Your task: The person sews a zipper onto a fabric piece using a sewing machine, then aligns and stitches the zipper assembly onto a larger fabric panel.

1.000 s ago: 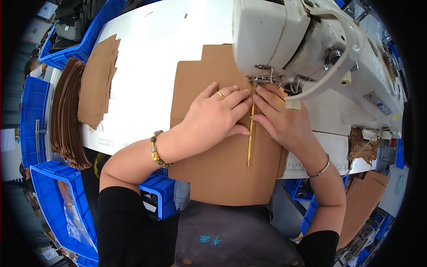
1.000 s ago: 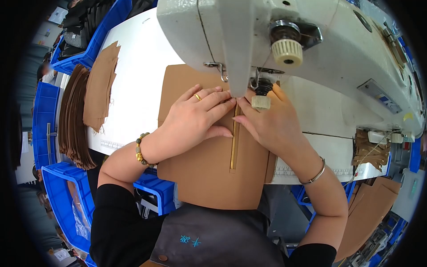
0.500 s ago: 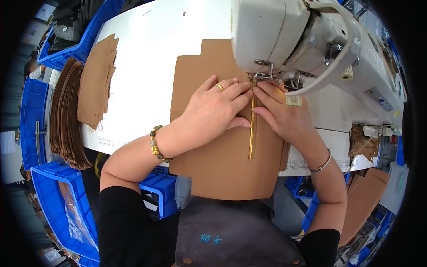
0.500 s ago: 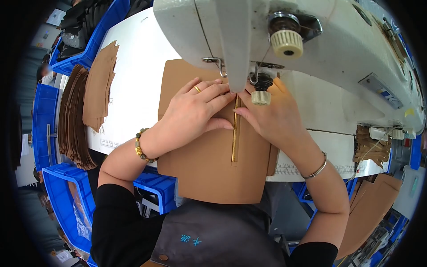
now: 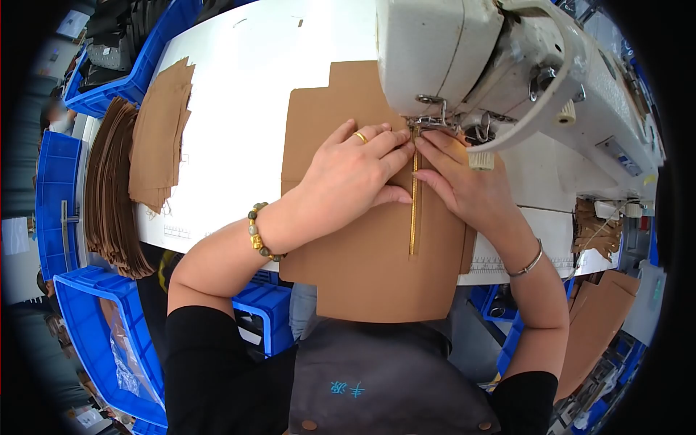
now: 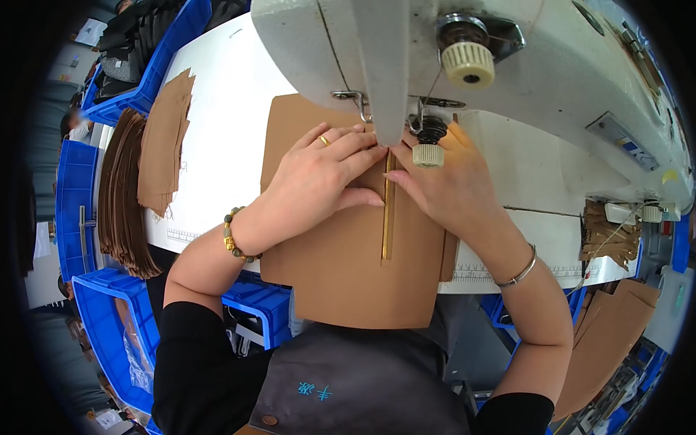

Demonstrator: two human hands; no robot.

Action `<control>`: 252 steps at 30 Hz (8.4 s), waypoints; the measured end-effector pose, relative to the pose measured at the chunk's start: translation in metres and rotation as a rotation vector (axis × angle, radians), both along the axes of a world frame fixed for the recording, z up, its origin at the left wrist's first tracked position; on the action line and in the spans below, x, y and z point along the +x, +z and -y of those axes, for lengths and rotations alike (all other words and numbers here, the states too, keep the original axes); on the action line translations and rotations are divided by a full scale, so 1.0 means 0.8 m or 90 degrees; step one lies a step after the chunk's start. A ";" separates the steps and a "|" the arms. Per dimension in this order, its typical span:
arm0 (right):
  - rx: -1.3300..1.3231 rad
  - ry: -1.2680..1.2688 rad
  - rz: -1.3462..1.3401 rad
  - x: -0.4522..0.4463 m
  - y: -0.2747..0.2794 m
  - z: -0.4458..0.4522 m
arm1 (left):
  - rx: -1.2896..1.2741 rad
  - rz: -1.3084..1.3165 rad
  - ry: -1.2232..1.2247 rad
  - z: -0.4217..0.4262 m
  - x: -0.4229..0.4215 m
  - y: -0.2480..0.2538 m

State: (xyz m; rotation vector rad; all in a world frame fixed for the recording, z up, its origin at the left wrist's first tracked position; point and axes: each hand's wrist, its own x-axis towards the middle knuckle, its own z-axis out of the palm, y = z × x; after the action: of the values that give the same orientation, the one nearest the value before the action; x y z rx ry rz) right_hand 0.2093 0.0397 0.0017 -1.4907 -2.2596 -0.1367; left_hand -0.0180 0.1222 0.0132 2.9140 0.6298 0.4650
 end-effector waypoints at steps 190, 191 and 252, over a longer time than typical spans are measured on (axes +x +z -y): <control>-0.129 0.100 -0.019 0.005 0.015 0.020 | -0.005 -0.086 -0.053 0.047 -0.017 0.014; -0.125 0.099 -0.021 0.005 0.015 0.019 | -0.007 -0.093 -0.052 0.046 -0.016 0.014; -0.063 0.106 -0.022 0.008 0.004 0.009 | -0.014 0.006 0.029 0.013 0.000 0.001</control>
State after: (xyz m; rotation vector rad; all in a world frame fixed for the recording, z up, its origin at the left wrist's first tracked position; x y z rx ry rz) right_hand 0.2160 0.0327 0.0047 -1.3342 -2.3807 0.0497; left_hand -0.0179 0.1120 0.0143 2.8815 0.6967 0.4731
